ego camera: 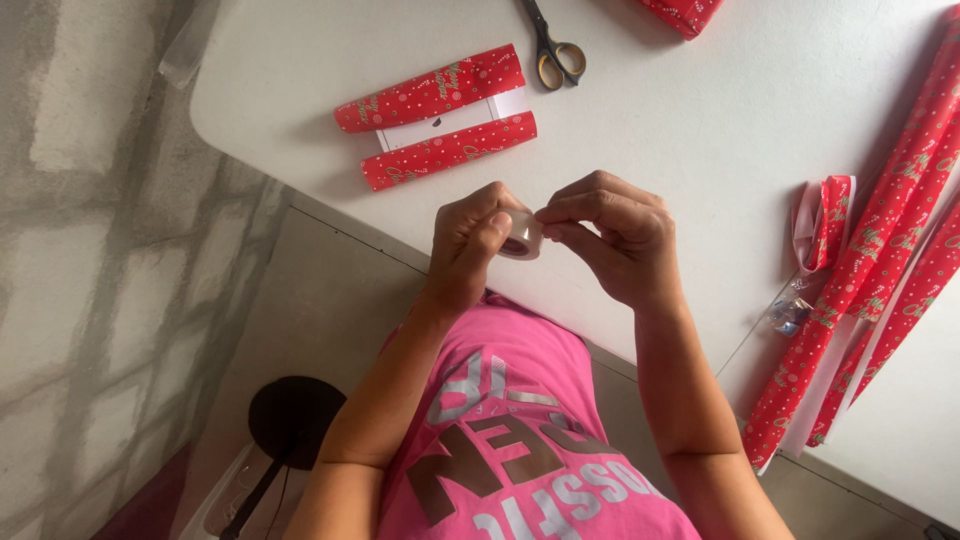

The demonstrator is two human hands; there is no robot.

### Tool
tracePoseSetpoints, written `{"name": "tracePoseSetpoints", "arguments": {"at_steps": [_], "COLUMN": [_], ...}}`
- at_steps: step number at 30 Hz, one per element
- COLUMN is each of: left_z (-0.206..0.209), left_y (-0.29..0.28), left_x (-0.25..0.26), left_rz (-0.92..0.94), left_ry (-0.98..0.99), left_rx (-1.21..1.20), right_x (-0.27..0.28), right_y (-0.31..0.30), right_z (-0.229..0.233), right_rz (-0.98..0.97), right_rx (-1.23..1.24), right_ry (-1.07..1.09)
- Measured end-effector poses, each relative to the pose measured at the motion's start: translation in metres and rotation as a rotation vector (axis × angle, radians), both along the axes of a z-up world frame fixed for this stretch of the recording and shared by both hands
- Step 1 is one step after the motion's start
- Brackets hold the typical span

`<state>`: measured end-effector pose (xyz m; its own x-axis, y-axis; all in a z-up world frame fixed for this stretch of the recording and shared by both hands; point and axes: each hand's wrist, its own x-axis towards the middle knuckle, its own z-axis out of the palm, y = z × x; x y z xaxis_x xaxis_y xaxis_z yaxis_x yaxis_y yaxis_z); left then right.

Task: The person wraps a small white box with red Christmas-themed wrapping paper. They fold the paper around the box, use scissors to cut tape, and secure the paper with tape. The person folds the ends of the paper to create neat corners and continues taping the package closed.

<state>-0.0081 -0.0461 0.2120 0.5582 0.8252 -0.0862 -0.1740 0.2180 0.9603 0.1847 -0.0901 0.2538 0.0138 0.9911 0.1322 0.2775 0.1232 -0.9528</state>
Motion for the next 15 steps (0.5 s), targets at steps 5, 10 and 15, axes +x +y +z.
{"name": "tracePoseSetpoints", "arguments": {"at_steps": [5, 10, 15], "left_z": [-0.005, -0.01, -0.018], "left_y": [-0.002, -0.007, -0.01], "left_x": [0.003, 0.004, 0.008], "left_rz": [0.017, 0.064, 0.109], "left_ry": [0.042, 0.103, 0.195], "left_rx": [-0.024, -0.04, -0.051], "right_x": [0.002, -0.002, -0.008], "right_y": [0.001, 0.001, -0.001], "right_z": [-0.002, -0.004, -0.011], "right_rz": [0.014, 0.021, 0.012], "right_rx": [-0.008, 0.019, -0.005], "right_ry": [-0.041, -0.116, -0.2]}}
